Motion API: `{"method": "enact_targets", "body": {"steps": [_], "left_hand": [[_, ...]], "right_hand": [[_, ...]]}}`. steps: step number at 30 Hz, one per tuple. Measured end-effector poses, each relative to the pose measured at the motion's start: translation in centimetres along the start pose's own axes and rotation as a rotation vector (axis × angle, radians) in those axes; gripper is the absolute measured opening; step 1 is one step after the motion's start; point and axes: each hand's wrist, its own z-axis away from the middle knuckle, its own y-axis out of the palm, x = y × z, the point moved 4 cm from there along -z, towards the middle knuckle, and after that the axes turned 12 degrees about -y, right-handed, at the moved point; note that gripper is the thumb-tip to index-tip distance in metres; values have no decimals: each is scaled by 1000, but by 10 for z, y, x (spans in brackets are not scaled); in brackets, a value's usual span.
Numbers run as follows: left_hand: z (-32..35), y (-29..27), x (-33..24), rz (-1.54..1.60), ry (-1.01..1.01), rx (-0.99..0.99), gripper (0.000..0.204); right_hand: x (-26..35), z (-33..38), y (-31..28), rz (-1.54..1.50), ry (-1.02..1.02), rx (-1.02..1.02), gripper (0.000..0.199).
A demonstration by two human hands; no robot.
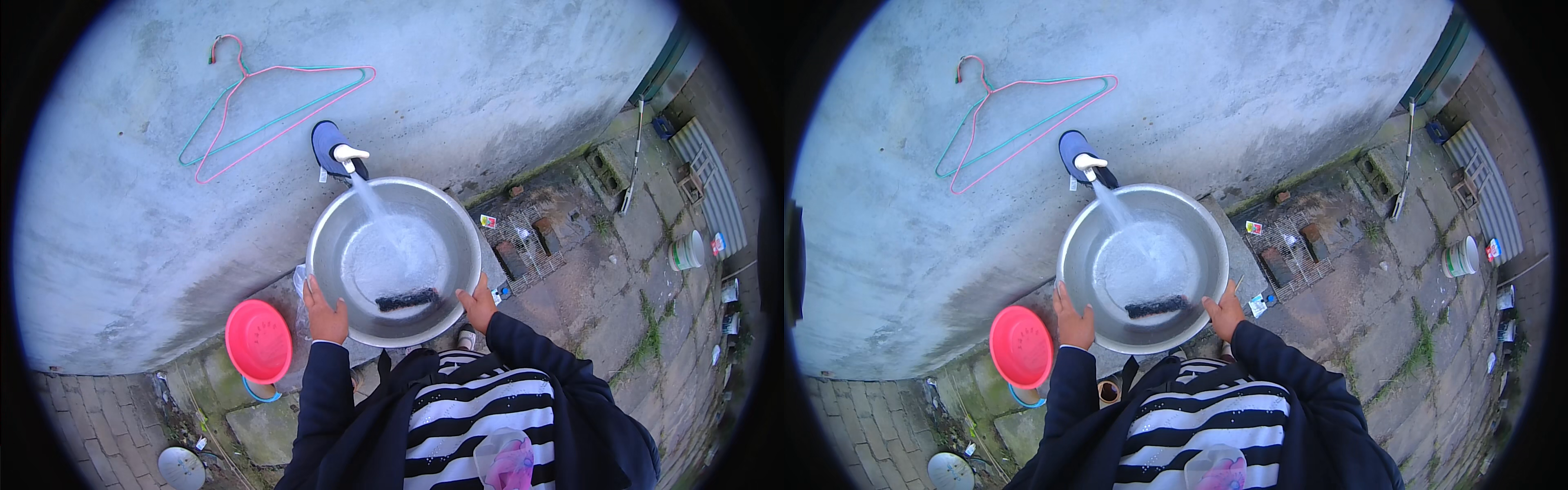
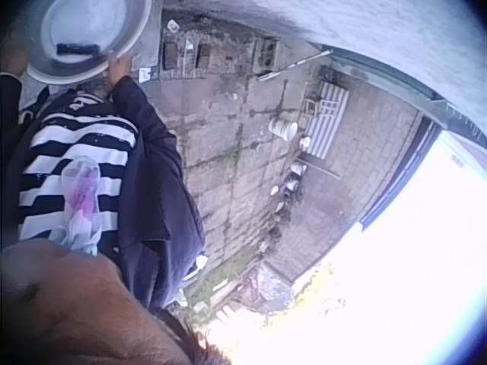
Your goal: The person carries a basin of clothes and a mug into a paved courtyard, then fills a metal basin with water from an outdoor tap. They add detergent and a brush, sit on a small stool, and hand-wash several garments in the basin, scrubbing and rinsing them.
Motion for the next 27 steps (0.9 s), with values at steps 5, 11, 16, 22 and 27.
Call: {"method": "enact_targets", "body": {"steps": [5, 11, 16, 22, 27], "left_hand": [[0, 0, 1, 1, 10, -7, 79], [0, -1, 0, 10, 12, -5, 79], [-1, 1, 3, 5, 17, -4, 79], [-1, 1, 2, 28, 20, 2, 78], [-1, 1, 2, 18, 27, -8, 79]], "right_hand": [[3, -1, 0, -19, -5, -13, 40], [2, 0, 0, -38, -3, -6, 40], [-3, -1, 0, 3, -46, -18, 39], [-4, -1, 0, -1, -45, -19, 39], [-4, -1, 0, -12, -16, -16, 39]]}}
